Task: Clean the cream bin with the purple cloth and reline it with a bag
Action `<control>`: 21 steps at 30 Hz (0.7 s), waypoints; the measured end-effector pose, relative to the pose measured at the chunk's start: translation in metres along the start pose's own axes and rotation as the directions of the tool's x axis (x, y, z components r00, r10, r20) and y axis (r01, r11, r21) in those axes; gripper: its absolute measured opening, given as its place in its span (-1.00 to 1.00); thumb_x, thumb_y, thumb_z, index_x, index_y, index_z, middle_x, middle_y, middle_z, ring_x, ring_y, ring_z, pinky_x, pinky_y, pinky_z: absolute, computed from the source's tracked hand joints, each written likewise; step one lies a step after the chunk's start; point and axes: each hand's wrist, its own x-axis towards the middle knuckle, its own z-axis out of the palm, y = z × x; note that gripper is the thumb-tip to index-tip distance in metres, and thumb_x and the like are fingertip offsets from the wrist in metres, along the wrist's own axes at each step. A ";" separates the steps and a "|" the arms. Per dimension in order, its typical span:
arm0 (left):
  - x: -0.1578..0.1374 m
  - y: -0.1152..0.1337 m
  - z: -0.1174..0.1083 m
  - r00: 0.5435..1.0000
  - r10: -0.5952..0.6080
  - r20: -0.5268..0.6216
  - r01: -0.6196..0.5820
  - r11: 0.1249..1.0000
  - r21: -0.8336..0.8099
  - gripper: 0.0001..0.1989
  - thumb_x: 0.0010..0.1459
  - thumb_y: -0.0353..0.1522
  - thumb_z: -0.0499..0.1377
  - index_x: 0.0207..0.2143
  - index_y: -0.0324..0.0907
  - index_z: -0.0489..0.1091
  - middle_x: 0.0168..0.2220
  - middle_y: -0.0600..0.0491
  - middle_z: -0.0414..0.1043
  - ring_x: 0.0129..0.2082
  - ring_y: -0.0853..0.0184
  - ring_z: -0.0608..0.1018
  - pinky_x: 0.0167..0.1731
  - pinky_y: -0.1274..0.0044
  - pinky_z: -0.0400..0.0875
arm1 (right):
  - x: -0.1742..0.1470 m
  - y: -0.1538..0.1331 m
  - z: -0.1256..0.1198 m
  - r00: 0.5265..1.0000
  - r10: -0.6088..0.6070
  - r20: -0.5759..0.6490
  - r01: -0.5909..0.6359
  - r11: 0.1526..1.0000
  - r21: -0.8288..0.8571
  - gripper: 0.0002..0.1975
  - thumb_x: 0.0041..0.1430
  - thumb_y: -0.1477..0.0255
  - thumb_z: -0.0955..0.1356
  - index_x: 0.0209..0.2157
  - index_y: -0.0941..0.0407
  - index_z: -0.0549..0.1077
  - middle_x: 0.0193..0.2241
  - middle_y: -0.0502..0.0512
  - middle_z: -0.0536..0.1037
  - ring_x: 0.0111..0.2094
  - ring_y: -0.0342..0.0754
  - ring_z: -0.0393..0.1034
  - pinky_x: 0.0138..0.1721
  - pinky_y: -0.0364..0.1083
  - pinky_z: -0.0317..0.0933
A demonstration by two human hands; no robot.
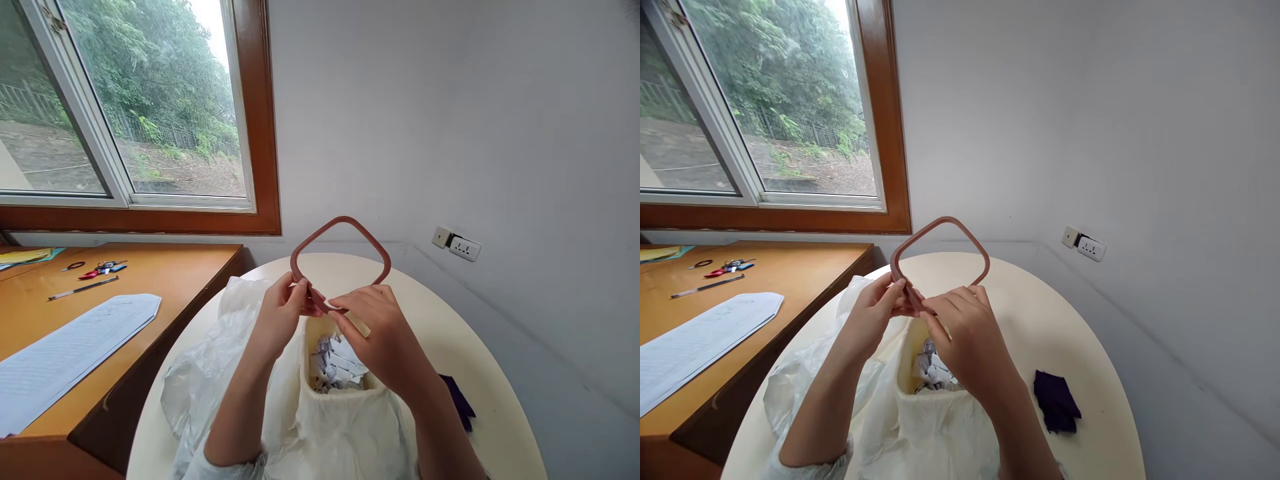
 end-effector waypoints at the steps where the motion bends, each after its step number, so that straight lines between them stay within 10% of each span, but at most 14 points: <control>1: 0.001 0.000 -0.001 1.000 0.010 -0.015 -0.010 1.000 0.017 -0.79 0.08 -0.23 0.05 -0.42 -0.21 0.27 -0.51 0.07 0.42 -0.56 0.39 0.48 -0.49 0.50 0.44 | 0.000 0.000 -0.003 0.999 -0.005 -0.047 0.005 1.000 0.013 -0.86 0.16 0.53 0.25 -0.29 0.09 0.43 -0.39 0.02 0.54 -0.32 -0.09 0.37 -0.19 -0.03 0.12; 9: 0.001 -0.001 -0.009 0.996 0.072 -0.043 -0.064 0.982 0.176 -0.80 0.13 -0.27 -0.03 -0.49 -0.18 0.20 -0.57 0.12 0.31 -0.60 0.45 0.36 -0.59 0.60 0.33 | -0.003 0.010 -0.025 0.844 0.188 -0.502 -0.210 0.978 0.013 -0.83 0.14 0.47 0.26 -0.25 0.06 0.44 -0.26 0.10 0.52 -0.21 -0.01 0.38 -0.20 0.00 0.28; 21: -0.001 0.000 -0.007 0.999 0.038 0.022 -0.042 0.970 0.238 -0.71 0.12 -0.16 0.00 -0.47 -0.18 0.29 -0.65 0.19 0.07 -0.71 0.51 0.15 -0.72 0.66 0.05 | -0.009 0.025 -0.026 0.932 0.278 -0.231 -0.278 0.960 0.034 -0.75 0.16 0.41 0.23 -0.16 0.04 0.47 -0.18 0.09 0.51 -0.16 -0.01 0.40 -0.19 -0.02 0.32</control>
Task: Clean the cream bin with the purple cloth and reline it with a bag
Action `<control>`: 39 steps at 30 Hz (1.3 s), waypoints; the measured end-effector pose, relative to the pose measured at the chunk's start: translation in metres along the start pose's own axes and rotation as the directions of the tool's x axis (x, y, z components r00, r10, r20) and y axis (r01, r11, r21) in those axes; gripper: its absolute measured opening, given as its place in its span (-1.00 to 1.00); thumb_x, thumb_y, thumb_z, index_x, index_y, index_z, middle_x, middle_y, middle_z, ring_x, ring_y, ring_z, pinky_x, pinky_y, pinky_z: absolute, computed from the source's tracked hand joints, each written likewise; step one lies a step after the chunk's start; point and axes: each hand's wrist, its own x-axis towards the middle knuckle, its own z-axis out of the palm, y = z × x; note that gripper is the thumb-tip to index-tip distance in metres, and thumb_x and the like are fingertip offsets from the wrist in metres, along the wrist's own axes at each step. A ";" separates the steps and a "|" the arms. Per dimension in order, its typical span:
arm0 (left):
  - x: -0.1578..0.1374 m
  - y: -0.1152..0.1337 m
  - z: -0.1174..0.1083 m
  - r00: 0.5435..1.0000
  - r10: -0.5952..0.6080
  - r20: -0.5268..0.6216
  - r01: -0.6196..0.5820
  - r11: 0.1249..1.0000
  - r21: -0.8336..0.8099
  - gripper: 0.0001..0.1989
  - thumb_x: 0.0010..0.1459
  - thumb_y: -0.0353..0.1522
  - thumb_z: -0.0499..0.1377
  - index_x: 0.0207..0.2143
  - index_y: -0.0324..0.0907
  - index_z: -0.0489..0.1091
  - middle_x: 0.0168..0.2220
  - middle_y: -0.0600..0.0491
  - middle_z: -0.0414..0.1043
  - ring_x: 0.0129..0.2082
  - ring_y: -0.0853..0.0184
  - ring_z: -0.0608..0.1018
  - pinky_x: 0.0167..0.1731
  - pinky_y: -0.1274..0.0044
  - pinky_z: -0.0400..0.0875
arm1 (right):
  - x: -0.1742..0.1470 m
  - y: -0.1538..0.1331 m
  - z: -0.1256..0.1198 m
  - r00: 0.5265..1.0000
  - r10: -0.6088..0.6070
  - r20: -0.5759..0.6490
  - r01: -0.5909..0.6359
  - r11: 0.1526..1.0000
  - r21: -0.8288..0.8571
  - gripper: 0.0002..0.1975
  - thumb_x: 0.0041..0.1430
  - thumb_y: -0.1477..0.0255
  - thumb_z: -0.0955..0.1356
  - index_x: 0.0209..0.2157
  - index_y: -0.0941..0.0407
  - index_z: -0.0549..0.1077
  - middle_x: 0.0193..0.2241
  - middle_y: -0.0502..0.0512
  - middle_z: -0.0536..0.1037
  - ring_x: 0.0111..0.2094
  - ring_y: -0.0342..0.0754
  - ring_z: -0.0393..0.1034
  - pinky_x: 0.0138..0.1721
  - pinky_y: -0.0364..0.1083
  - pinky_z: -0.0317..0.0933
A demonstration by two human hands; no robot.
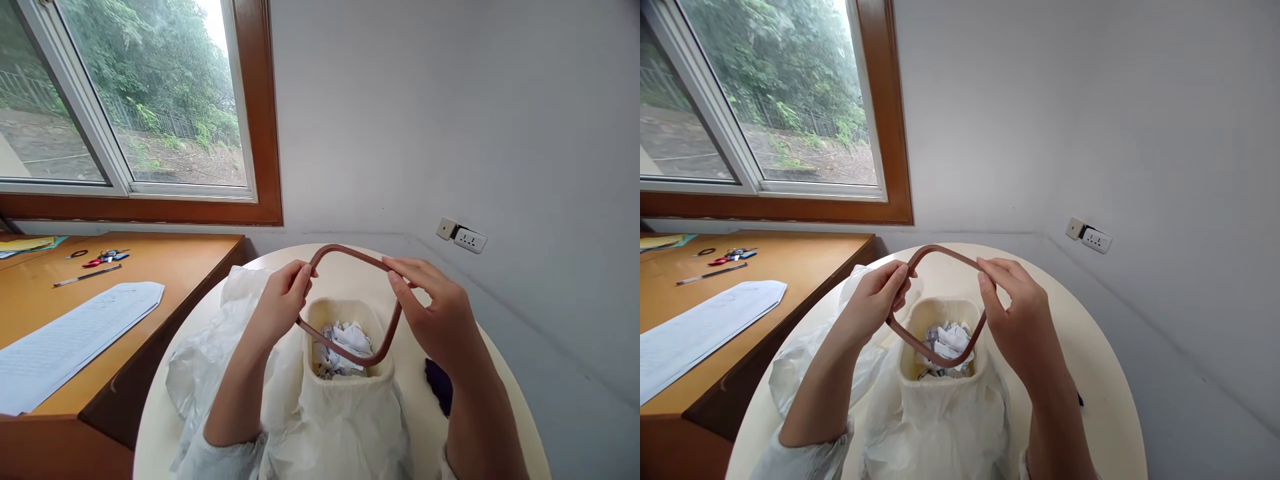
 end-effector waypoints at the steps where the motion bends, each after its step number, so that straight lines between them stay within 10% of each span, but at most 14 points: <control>1: 0.000 -0.001 0.000 1.000 0.003 0.007 -0.003 1.000 0.008 -0.70 0.12 -0.15 0.01 -0.47 -0.18 0.31 -0.65 0.18 0.06 -0.70 0.51 0.15 -0.71 0.65 0.05 | -0.001 -0.001 0.000 1.000 -0.003 0.020 0.003 1.000 0.003 -0.76 0.16 0.40 0.24 -0.20 0.04 0.49 -0.21 0.08 0.53 -0.20 -0.02 0.42 -0.23 -0.03 0.33; 21: 0.003 -0.011 -0.003 0.999 -0.004 0.038 0.000 0.994 0.111 -0.79 0.03 -0.25 0.13 -0.36 -0.18 0.44 -0.50 0.06 0.41 -0.61 0.42 0.36 -0.67 0.62 0.22 | -0.005 0.002 0.010 0.940 0.069 0.335 0.005 0.977 -0.215 -0.70 0.10 0.47 0.20 -0.18 0.04 0.46 -0.78 -0.14 0.16 -0.74 -0.17 0.06 -0.72 -0.18 -0.09; 39: -0.001 -0.015 -0.006 0.974 -0.157 0.160 0.053 0.855 0.516 -0.61 0.13 -0.20 -0.05 -0.06 -0.13 0.36 -0.01 -0.01 0.37 -0.10 0.20 0.44 -0.19 0.45 0.38 | -0.002 0.005 0.013 0.753 0.366 0.547 -0.180 0.914 -0.364 -0.83 0.02 0.53 0.14 -0.60 0.10 0.18 -0.68 -0.08 0.19 -0.64 -0.19 -0.01 -0.62 -0.18 -0.16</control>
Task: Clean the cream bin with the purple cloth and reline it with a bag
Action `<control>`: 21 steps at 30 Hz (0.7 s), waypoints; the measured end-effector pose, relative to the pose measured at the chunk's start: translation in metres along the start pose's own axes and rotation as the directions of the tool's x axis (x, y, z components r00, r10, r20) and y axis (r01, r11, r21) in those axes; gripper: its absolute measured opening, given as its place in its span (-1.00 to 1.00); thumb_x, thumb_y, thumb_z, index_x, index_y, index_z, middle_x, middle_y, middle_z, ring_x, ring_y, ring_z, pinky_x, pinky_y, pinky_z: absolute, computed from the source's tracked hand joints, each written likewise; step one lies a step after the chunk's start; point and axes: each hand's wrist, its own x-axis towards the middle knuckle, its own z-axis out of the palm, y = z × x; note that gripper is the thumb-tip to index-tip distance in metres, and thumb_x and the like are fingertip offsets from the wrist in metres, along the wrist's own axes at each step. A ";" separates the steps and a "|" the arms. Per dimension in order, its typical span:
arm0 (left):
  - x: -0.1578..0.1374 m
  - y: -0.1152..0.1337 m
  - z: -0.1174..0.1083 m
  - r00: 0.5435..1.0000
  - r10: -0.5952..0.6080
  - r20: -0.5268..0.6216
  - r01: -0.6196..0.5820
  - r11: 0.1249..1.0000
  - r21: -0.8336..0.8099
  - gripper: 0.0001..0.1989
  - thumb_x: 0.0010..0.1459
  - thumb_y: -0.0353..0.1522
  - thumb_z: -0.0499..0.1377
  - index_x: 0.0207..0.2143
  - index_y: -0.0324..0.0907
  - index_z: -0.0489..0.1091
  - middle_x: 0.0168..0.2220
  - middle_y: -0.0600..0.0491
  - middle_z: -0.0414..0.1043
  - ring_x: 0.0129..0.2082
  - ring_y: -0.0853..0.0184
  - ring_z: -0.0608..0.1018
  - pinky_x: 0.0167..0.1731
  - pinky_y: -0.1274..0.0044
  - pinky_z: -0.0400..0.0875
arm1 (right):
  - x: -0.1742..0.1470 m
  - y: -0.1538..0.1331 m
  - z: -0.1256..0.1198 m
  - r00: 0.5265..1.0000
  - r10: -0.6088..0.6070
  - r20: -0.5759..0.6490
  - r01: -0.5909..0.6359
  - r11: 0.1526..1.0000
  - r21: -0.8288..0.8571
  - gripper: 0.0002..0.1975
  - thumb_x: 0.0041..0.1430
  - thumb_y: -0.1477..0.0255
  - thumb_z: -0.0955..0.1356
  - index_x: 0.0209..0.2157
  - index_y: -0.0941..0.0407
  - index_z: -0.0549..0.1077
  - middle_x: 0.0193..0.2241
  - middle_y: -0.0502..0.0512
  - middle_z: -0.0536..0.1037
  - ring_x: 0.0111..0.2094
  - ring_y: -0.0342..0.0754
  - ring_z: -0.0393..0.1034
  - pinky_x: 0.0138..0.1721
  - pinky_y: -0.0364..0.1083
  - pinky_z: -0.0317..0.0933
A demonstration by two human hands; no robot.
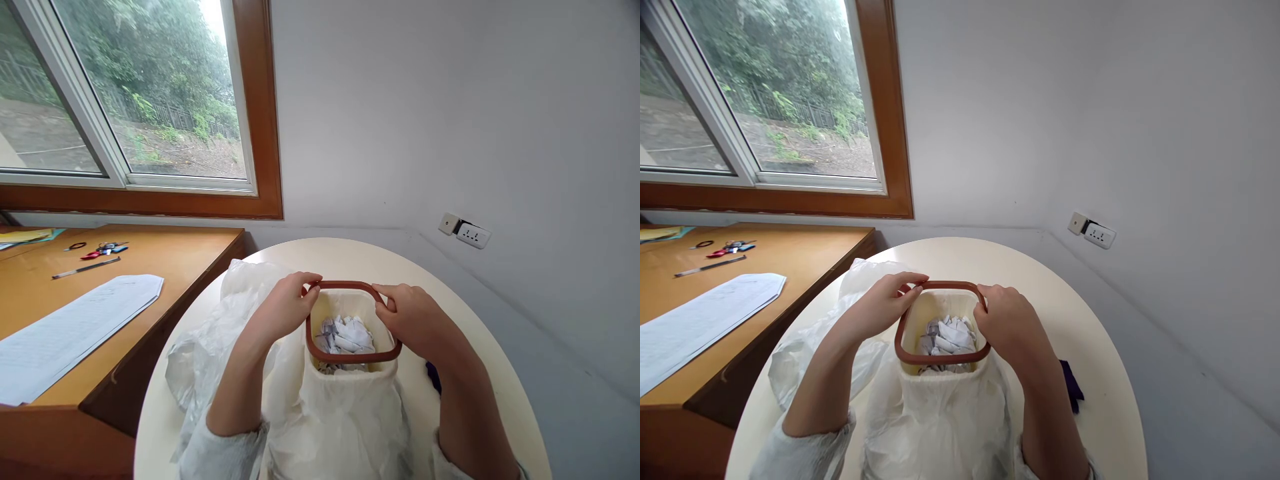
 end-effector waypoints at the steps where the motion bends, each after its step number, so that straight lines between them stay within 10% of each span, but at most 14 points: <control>1: 0.000 0.000 0.000 1.000 -0.006 0.007 0.006 1.000 0.003 -0.61 0.13 -0.20 -0.05 -0.06 -0.13 0.35 0.00 0.00 0.37 -0.10 0.21 0.44 -0.18 0.45 0.39 | 0.000 0.000 0.000 1.000 0.007 0.013 -0.007 1.000 -0.005 -0.83 0.02 0.53 0.14 -0.60 0.10 0.18 -0.68 -0.08 0.20 -0.64 -0.19 0.00 -0.61 -0.17 -0.16; 21: 0.001 -0.004 0.001 1.000 0.015 0.008 -0.015 0.997 0.073 -0.67 0.13 -0.26 -0.03 -0.09 -0.09 0.36 -0.03 0.05 0.37 -0.15 0.28 0.45 -0.22 0.48 0.41 | -0.002 -0.001 -0.002 1.000 0.007 0.030 -0.007 1.000 -0.007 -0.82 0.03 0.52 0.14 -0.60 0.09 0.22 -0.68 -0.07 0.24 -0.63 -0.19 0.03 -0.62 -0.18 -0.13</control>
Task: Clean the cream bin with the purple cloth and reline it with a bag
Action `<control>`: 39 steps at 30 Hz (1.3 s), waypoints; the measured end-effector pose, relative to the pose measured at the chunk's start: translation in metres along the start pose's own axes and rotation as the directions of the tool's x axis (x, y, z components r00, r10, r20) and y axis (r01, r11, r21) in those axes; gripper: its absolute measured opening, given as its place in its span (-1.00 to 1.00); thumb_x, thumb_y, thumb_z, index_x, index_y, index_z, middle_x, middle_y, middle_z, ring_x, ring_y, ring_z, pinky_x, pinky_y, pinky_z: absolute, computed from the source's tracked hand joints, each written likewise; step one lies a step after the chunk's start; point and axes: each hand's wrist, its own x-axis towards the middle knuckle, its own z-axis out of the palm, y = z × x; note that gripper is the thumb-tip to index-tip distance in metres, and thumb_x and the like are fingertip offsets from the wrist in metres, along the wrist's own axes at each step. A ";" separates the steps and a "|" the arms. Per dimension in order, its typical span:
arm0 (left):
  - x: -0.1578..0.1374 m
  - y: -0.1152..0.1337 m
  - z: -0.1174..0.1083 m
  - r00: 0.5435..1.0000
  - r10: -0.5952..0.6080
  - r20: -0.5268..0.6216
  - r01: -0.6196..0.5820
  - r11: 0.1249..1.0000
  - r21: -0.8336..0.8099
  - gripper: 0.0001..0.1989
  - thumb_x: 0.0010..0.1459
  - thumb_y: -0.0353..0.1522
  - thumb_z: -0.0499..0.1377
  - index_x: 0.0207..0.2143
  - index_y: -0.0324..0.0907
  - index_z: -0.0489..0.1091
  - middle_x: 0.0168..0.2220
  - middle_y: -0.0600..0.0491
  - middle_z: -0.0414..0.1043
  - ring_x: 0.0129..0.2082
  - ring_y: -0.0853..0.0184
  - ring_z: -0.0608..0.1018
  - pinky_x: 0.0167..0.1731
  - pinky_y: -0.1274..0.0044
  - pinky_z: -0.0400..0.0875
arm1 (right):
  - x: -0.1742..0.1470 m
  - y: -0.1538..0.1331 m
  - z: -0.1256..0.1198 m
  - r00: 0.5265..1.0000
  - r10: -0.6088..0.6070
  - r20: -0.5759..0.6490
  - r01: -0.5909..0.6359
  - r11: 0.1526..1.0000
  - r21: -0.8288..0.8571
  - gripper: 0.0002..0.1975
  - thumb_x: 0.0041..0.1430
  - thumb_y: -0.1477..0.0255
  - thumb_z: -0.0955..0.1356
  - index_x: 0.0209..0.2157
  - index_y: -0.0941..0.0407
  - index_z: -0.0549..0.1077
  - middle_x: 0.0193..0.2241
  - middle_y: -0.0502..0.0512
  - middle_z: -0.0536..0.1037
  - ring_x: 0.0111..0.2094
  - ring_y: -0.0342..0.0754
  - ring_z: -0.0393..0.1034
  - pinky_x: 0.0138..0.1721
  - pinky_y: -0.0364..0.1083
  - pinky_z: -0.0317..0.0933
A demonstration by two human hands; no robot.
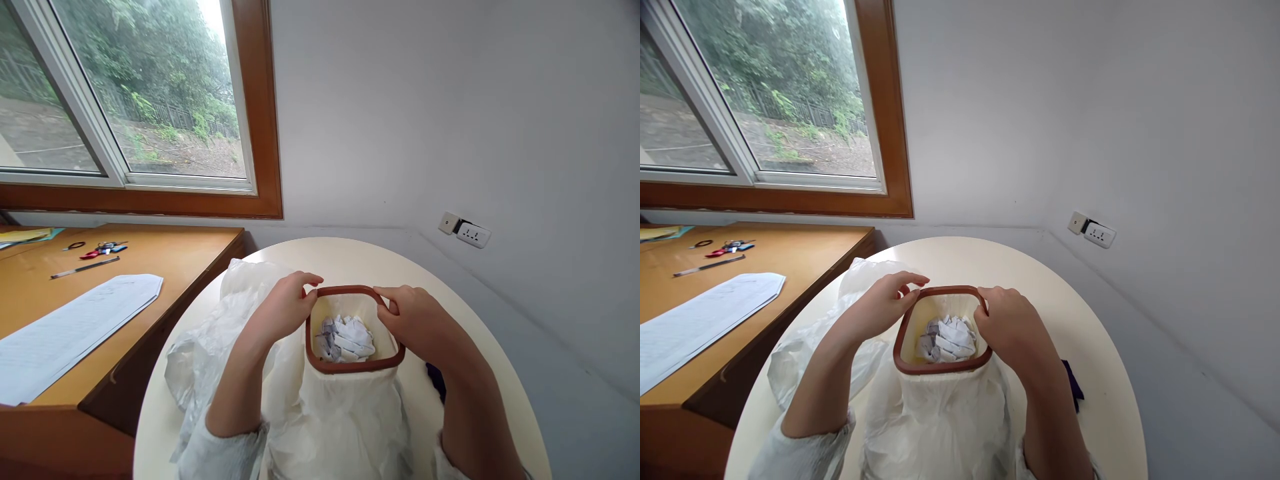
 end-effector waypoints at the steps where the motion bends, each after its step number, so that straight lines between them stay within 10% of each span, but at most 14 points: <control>1: 0.000 0.000 0.000 1.000 -0.002 -0.005 0.002 1.000 0.000 -0.67 0.13 -0.26 -0.03 -0.09 -0.08 0.36 -0.03 0.05 0.37 -0.16 0.29 0.45 -0.23 0.49 0.41 | -0.001 0.000 0.000 1.000 -0.005 -0.002 0.005 1.000 0.005 -0.82 0.03 0.52 0.14 -0.60 0.09 0.22 -0.68 -0.08 0.23 -0.63 -0.19 0.03 -0.62 -0.18 -0.13; 39: 0.003 -0.003 0.002 0.997 0.036 0.071 -0.037 0.999 0.015 -0.67 0.10 -0.31 -0.06 -0.16 -0.10 0.41 -0.07 0.02 0.41 -0.12 0.20 0.45 -0.21 0.43 0.41 | 0.004 0.001 0.003 0.990 0.067 0.126 -0.064 0.998 -0.027 -0.83 0.02 0.53 0.16 -0.59 0.12 0.26 -0.55 0.02 0.38 -0.51 -0.15 0.22 -0.53 -0.15 -0.08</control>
